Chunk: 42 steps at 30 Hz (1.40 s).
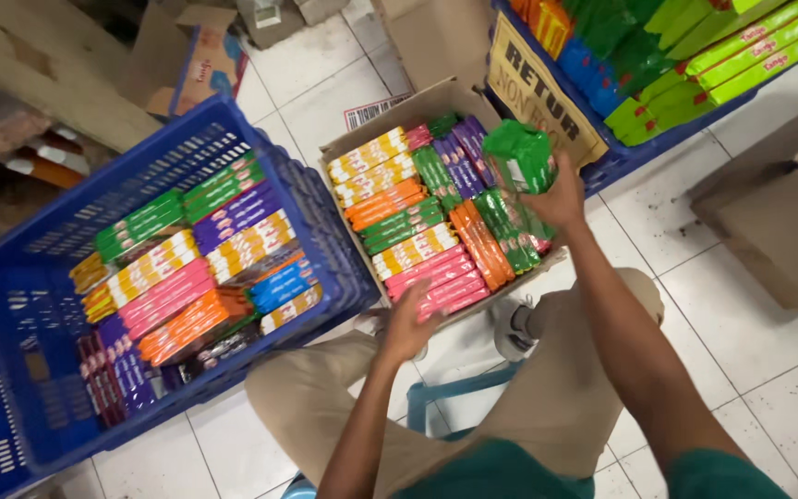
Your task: The person sits on a small stool and transfers stacks of colorful snack bars from a cardboard box into a blue plastic crate. They arrange the items by color and type, stacking them neatly within the crate.
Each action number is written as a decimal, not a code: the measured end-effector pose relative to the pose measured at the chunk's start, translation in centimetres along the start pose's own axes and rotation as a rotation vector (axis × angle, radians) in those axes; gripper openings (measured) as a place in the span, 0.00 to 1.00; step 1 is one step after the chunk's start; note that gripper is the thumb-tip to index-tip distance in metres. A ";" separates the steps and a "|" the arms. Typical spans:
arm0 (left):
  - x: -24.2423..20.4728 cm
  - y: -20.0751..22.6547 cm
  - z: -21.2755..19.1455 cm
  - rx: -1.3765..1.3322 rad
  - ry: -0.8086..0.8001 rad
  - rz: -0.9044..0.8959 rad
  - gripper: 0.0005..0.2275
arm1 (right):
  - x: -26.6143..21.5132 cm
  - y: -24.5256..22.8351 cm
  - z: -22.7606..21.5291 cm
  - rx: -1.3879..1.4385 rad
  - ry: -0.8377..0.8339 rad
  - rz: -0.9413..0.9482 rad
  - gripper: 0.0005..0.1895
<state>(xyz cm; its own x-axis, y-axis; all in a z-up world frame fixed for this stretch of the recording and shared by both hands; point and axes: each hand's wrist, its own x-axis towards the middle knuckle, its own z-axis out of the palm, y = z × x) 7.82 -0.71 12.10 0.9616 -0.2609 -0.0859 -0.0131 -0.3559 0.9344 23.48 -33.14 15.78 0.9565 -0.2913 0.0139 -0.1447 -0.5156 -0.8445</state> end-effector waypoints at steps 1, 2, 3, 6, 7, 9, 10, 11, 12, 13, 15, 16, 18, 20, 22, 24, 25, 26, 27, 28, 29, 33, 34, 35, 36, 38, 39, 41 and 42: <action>-1.2 -2.4 0.8 -0.004 0.022 -0.018 0.28 | 0.2 -0.5 0.2 -0.060 0.005 0.062 0.42; -2.3 -4.8 1.6 -0.009 0.045 -0.036 0.27 | 0.3 -1.0 0.4 -0.121 0.009 0.125 0.42; -3.3 -5.0 1.5 -0.007 0.046 -0.046 0.27 | 0.8 1.6 1.9 -0.120 0.000 0.130 0.42; -5.6 -5.0 1.4 -0.012 -0.012 -0.333 0.24 | 1.2 6.4 4.9 -0.260 0.005 0.228 0.42; -6.0 -4.6 1.3 -0.012 -0.044 -0.472 0.23 | 0.7 6.0 5.1 -0.265 0.029 0.175 0.46; -6.8 -5.2 1.4 -0.014 -0.081 -0.624 0.22 | 0.5 7.6 6.4 -0.270 0.042 0.130 0.52; -7.3 -6.3 1.7 0.028 -0.089 -0.592 0.22 | 0.7 9.7 7.3 -0.444 -0.075 0.142 0.51; -7.7 -7.3 1.9 0.069 -0.100 -0.559 0.22 | 0.8 11.8 8.2 -0.617 -0.191 0.153 0.56; -8.4 -7.6 2.3 0.068 -0.105 -0.571 0.22 | 0.1 12.9 8.8 -0.619 -0.201 0.162 0.56; -8.6 -8.0 2.5 0.066 -0.114 -0.580 0.25 | -0.1 13.8 9.4 -0.658 -0.206 0.144 0.45; -9.0 -9.0 3.0 0.063 -0.128 -0.595 0.27 | -0.2 14.5 10.1 -0.698 -0.217 0.132 0.36; -9.3 -9.7 3.3 0.090 -0.112 -0.597 0.25 | -0.1 14.3 10.1 -0.730 -0.284 0.183 0.35; -10.2 -10.0 3.8 0.115 -0.098 -0.604 0.24 | -0.6 14.7 10.4 -0.761 -0.356 0.236 0.33; -10.1 -9.8 3.9 0.101 -0.092 -0.633 0.23 | -0.6 15.9 10.9 -0.735 -0.279 0.155 0.31; -10.0 -9.3 3.7 0.096 -0.101 -0.625 0.23 | -0.1 14.2 10.4 -0.737 -0.349 0.220 0.32; -10.3 -8.8 3.7 0.084 -0.106 -0.614 0.22 | 0.0 13.1 10.0 -0.743 -0.418 0.279 0.33; -10.3 -8.6 3.6 0.078 -0.107 -0.642 0.23 | -0.1 12.9 9.9 -0.690 -0.423 0.304 0.35; -10.5 -8.4 3.5 0.071 -0.109 -0.670 0.23 | -0.2 12.6 9.9 -0.637 -0.428 0.329 0.38; -10.7 -8.2 3.4 0.068 -0.107 -0.673 0.23 | -0.4 12.8 10.0 -0.639 -0.431 0.328 0.38; -10.9 -7.9 3.3 0.051 -0.099 -0.654 0.22 | -0.8 12.8 10.1 -0.703 -0.453 0.344 0.39; -10.6 -7.9 3.1 0.035 -0.083 -0.625 0.21 | -0.3 12.6 10.4 -0.765 -0.466 0.349 0.40; -11.0 -8.7 3.6 0.088 -0.023 -0.353 0.18 | -2.5 11.7 10.7 -0.749 -0.491 0.411 0.42; -10.8 -8.4 3.8 0.073 -0.011 -0.350 0.17 | -3.0 11.5 10.7 -0.709 -0.468 0.387 0.42; -10.8 -8.1 3.6 0.064 0.003 -0.349 0.17 | -3.6 11.1 11.3 -0.664 -0.449 0.362 0.42; -10.4 -7.3 3.3 0.072 0.016 -0.348 0.17 | -3.6 11.1 12.1 -0.656 -0.452 0.349 0.42; -9.7 -5.7 3.7 0.001 0.028 -0.283 0.15 | -3.2 11.2 13.2 -0.538 -0.324 0.025 0.40; -9.5 -4.8 3.6 -0.001 0.050 -0.282 0.15 | -3.6 9.2 13.2 -0.538 -0.331 0.003 0.40; -9.3 -3.0 3.5 -0.047 0.057 -0.225 0.14 | -4.7 5.1 13.2 -0.262 -0.108 -0.506 0.26; -9.4 -2.7 3.3 -0.050 0.082 -0.227 0.14 | -6.5 1.9 12.8 -0.257 -0.122 -0.527 0.26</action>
<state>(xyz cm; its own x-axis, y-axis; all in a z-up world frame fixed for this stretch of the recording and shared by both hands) -2.12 -0.27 9.27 0.9574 -0.1049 -0.2690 0.2173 -0.3516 0.9106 20.22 -21.89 7.24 0.9361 0.1435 0.3210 0.3150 -0.7482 -0.5840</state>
